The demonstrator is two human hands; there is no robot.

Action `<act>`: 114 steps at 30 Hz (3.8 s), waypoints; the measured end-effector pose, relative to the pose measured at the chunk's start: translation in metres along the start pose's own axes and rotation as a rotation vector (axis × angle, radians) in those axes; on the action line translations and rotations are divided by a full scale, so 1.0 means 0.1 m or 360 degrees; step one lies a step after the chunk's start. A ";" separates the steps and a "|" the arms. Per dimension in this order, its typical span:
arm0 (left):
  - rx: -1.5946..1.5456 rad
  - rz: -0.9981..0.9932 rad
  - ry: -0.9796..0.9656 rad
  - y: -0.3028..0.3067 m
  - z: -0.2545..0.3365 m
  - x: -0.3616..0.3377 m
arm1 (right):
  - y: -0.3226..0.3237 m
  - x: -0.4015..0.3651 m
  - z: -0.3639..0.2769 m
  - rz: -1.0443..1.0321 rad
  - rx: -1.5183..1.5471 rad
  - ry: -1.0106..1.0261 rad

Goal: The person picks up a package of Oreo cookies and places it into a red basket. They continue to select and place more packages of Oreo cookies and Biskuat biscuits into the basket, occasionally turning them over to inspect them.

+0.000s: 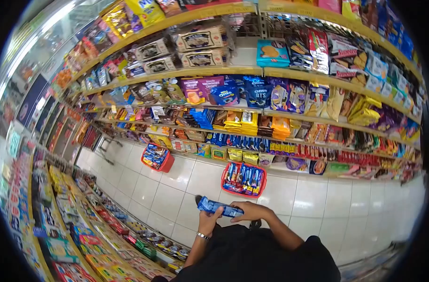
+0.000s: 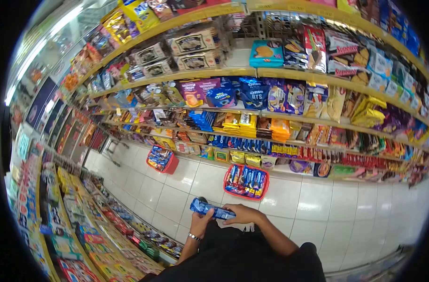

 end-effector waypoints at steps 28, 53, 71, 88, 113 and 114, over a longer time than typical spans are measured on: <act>-0.0561 -0.1557 0.0324 0.34 0.38 1.10 | -0.77 -0.21 -1.04 0.1377 0.1190 -0.0044; -0.0180 -0.1323 0.0183 0.17 0.39 0.89 | -0.61 -0.28 -0.41 0.1299 0.1560 0.0021; -0.0683 -0.0995 0.0010 0.28 0.50 1.19 | -0.21 -0.02 -0.58 0.1219 0.1714 -0.0016; -0.0332 -0.1120 0.0375 0.11 -0.37 2.47 | 0.09 0.87 0.62 0.1234 0.1704 -0.0186; 0.0800 -0.1511 -0.0221 -0.18 -5.92 4.75 | 0.53 3.01 4.41 0.1750 0.0887 0.0146; 0.0802 -0.1569 -0.0269 -0.17 -5.95 4.76 | 0.54 3.02 4.36 0.1767 0.0846 0.0075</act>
Point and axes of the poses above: each hand's wrist, its own x-axis towards the middle knuckle, its own y-axis out of the back of the hand, z = x × y, the point moved 3 cm from there along x, towards the middle knuckle, and after that the axes turned 8 degrees about -y, right-handed, at the moved point
